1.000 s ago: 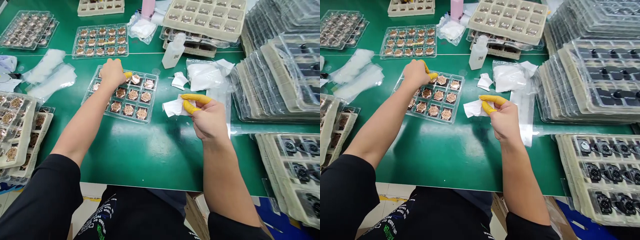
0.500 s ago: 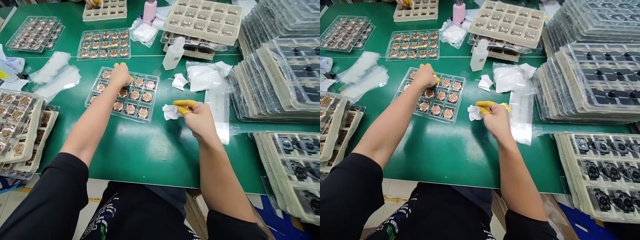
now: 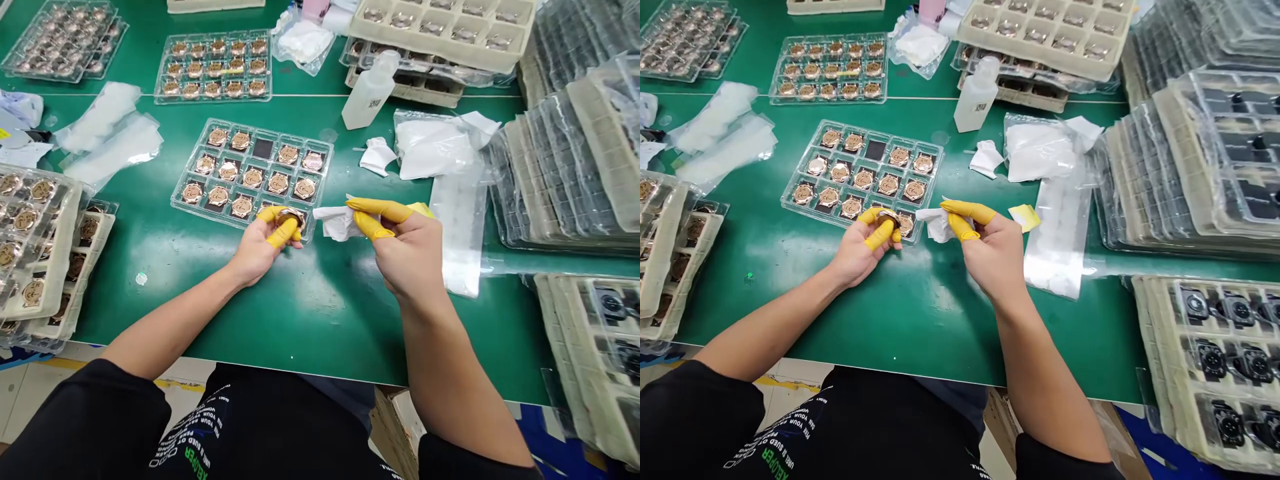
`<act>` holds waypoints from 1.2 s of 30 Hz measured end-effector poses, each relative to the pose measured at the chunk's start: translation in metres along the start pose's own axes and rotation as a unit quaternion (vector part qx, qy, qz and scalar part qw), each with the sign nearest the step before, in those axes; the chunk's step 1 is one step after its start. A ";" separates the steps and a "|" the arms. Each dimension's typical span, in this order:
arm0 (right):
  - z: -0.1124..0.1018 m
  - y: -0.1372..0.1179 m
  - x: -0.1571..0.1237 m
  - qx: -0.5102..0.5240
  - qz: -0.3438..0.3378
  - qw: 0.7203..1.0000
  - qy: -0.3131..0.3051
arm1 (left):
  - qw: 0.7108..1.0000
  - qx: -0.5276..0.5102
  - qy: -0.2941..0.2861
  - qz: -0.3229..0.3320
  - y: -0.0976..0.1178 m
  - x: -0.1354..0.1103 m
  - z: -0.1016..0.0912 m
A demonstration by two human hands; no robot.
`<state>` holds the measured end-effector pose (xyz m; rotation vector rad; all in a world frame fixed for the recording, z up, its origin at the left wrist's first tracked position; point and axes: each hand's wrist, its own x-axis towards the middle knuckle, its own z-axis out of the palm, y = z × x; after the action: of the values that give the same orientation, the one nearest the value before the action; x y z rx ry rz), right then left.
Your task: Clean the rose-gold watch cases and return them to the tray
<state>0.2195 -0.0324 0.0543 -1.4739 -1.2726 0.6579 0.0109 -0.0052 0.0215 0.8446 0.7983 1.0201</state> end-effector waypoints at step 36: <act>0.040 0.021 -0.018 -0.002 -0.115 0.993 -0.005 | 0.989 0.077 0.068 0.106 -0.008 0.005 -0.013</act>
<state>0.1865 -0.0334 0.0180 -1.3036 -1.4273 0.5106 0.0043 -0.0001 0.0084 1.0151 0.9256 1.2251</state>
